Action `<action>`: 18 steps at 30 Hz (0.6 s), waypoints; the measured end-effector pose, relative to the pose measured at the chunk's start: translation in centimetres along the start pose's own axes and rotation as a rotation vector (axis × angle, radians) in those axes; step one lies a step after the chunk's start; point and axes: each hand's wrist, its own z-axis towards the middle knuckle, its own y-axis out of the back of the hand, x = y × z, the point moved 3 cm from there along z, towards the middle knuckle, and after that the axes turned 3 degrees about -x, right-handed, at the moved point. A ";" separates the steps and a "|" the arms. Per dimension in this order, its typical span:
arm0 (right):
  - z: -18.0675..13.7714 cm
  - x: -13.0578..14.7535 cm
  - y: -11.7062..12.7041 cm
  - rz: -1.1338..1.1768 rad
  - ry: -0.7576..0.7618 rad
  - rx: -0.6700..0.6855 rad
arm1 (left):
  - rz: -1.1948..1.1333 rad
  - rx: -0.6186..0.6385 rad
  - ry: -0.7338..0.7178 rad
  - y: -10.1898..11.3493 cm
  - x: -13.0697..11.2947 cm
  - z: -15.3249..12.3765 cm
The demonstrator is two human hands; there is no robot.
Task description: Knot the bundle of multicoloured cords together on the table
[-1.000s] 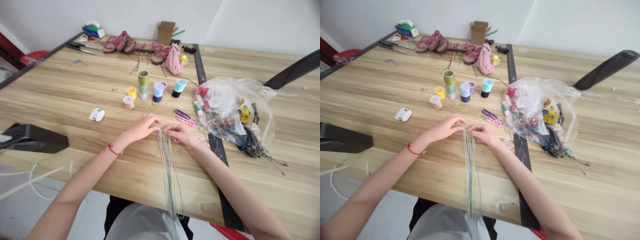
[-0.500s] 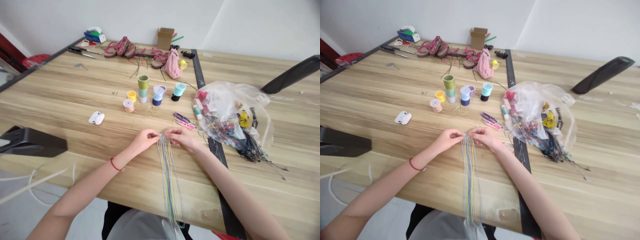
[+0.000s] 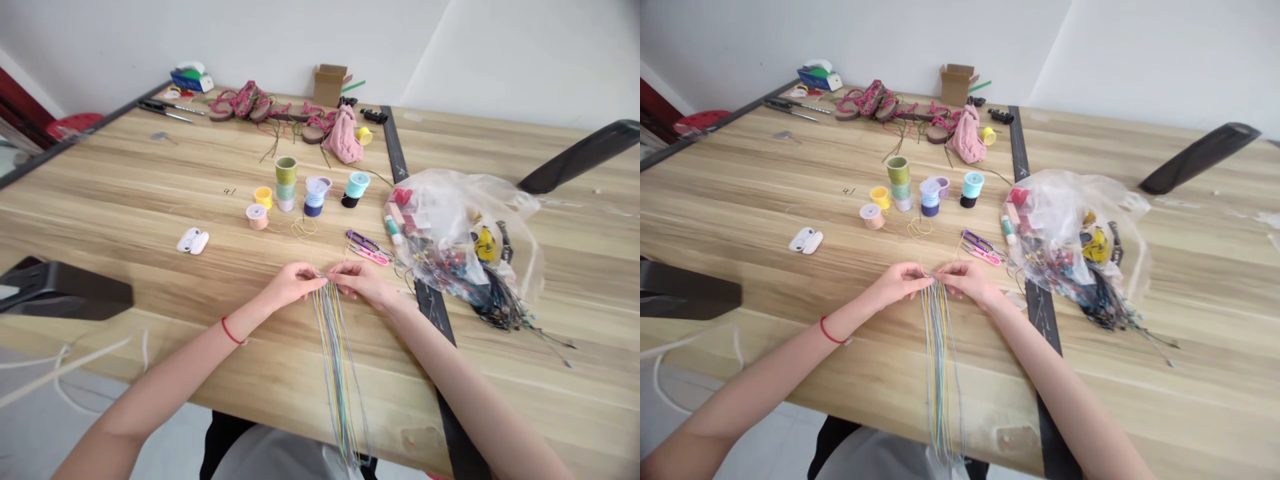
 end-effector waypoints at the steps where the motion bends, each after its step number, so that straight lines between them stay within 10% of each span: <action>1: 0.0 0.0 0.0 -0.007 -0.003 0.002 | -0.001 -0.011 0.004 0.0 -0.1 0.0; 18: 0.1 0.3 -0.1 -0.025 0.008 0.022 | 0.034 -0.017 0.011 0.2 -0.2 0.1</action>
